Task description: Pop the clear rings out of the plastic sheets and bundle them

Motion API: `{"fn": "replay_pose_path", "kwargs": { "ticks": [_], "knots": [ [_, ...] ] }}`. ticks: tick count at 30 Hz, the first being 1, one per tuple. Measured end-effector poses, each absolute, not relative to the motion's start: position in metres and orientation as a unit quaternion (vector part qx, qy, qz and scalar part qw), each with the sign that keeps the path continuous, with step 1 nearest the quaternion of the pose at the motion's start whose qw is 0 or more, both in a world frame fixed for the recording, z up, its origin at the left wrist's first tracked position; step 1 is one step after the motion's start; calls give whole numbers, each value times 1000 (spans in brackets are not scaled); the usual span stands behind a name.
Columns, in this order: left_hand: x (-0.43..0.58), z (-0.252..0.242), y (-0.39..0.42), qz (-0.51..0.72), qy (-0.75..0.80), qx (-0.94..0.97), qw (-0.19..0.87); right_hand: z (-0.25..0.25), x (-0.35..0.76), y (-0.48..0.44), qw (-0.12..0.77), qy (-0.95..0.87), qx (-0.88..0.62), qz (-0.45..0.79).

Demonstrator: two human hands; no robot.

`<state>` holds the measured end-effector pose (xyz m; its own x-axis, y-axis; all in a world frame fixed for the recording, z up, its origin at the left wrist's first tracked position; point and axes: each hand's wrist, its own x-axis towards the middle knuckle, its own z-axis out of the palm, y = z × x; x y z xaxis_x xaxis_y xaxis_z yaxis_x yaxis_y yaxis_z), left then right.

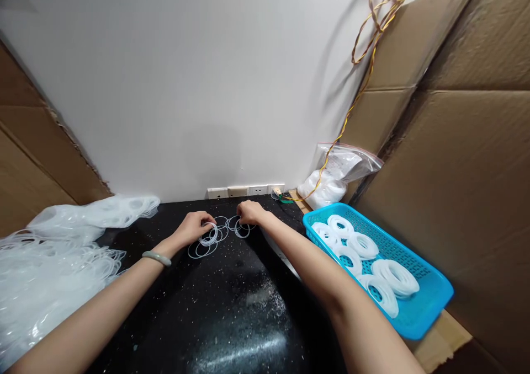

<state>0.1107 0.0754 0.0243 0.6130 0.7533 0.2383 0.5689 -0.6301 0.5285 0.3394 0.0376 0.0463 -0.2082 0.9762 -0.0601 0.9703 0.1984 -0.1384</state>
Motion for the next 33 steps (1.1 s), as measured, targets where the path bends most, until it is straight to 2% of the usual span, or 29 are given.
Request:
{"fn": "replay_pose_path", "kwargs": {
  "ticks": [8,13,19,24,29,33],
  "knots": [
    [84,42,71,237,388,862,222,45,333,56,3,-784,-613,94],
    [66,54,61,231,399,854,239,45,346,59,122,-760,-607,198],
    [63,57,56,232,404,847,256,51,361,49,200,-749,-580,250],
    [66,62,50,245,398,842,268,67,365,34,306,-699,-507,400],
    [60,72,47,268,383,838,283,92,359,19,291,-707,-444,467],
    [52,76,43,252,378,837,304,84,334,26,265,-720,-421,484]
  ]
}}
